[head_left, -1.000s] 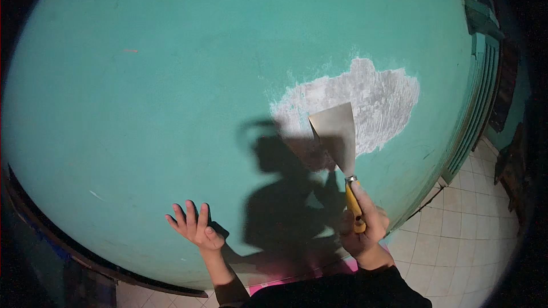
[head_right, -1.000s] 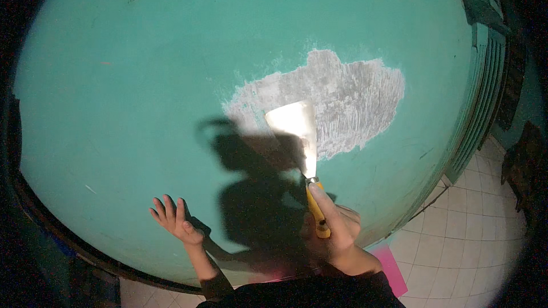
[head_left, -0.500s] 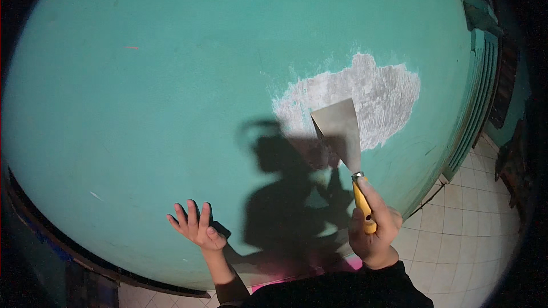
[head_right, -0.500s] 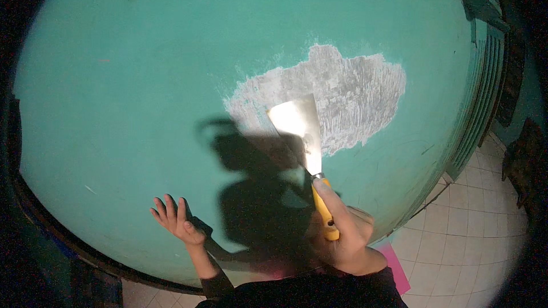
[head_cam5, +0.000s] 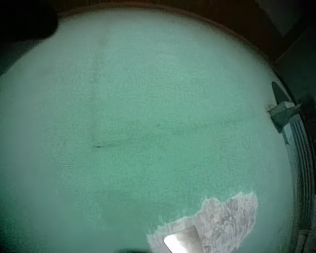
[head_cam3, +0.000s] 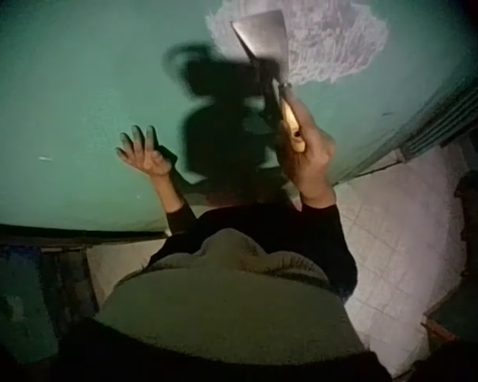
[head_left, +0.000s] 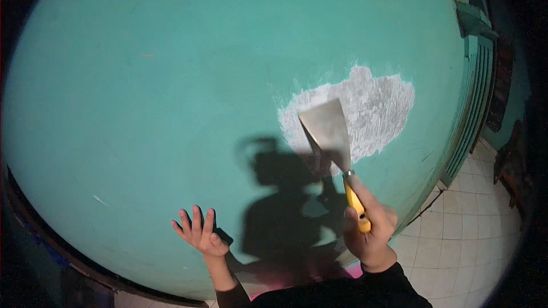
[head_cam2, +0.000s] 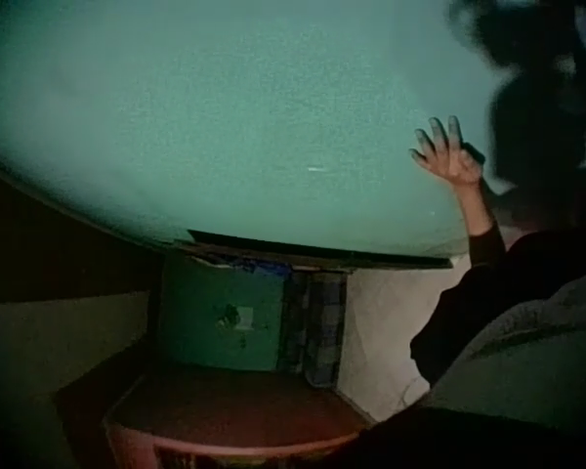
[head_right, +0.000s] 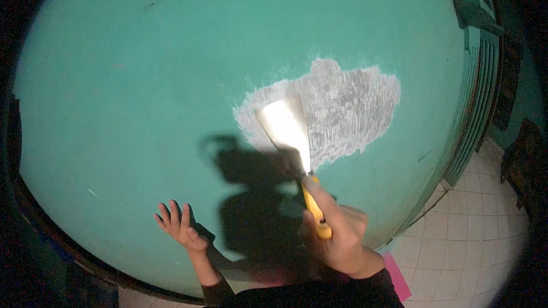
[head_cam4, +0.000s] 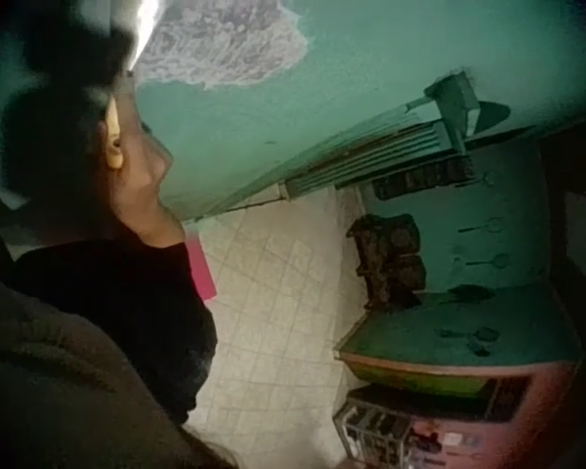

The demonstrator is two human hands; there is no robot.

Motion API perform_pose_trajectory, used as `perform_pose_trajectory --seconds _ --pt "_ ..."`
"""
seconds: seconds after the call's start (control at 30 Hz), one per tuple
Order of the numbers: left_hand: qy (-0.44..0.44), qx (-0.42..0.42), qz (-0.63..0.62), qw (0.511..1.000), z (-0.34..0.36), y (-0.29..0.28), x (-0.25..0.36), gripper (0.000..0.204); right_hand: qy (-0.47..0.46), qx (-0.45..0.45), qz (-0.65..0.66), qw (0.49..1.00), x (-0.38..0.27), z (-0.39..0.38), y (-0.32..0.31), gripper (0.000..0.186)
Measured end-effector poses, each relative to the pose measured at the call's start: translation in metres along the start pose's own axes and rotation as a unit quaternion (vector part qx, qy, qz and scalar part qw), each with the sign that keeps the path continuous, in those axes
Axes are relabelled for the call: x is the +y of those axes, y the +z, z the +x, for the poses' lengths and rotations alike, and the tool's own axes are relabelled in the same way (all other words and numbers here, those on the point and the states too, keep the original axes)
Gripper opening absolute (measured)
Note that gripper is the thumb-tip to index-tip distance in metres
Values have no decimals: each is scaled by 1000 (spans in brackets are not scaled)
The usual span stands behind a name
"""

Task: Using a putty knife to apply or smooth wall patch compound onto a damaged area of a green wall.

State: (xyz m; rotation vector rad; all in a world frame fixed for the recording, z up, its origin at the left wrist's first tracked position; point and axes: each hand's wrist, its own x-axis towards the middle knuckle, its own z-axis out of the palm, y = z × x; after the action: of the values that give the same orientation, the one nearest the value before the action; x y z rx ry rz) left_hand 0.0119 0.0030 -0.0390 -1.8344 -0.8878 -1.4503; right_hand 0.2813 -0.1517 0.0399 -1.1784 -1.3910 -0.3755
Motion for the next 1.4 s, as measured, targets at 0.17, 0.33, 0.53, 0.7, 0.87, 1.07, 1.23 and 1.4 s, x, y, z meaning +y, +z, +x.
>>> perform_pose_trajectory --seconds 0.17,0.33,0.53,0.7,0.87,1.07,1.23,1.4 --pt "-7 -2 3 1000 2 -2 4 50 -8 13 -5 1000 -3 3 1 28" --pt "-4 11 -1 1000 -1 3 4 50 -4 -15 -25 1000 -2 -3 -5 27" --pt "-6 13 -4 1000 -2 5 4 50 -51 24 -23 998 0 4 4 43" --pt "-4 4 -9 1000 -1 -1 2 50 -5 -1 -37 999 -9 4 4 29" --pt "4 3 -8 1000 -2 -1 2 51 11 -17 -45 999 -12 0 -4 30" --pt "-2 7 -8 1000 -2 0 7 51 21 4 -33 999 -7 1 -9 29" --pt "-4 4 -4 1000 -2 2 8 51 27 9 -50 998 -4 4 -8 30" --pt "-7 7 -1 1000 -2 3 7 51 34 15 -25 999 -2 9 -10 32"
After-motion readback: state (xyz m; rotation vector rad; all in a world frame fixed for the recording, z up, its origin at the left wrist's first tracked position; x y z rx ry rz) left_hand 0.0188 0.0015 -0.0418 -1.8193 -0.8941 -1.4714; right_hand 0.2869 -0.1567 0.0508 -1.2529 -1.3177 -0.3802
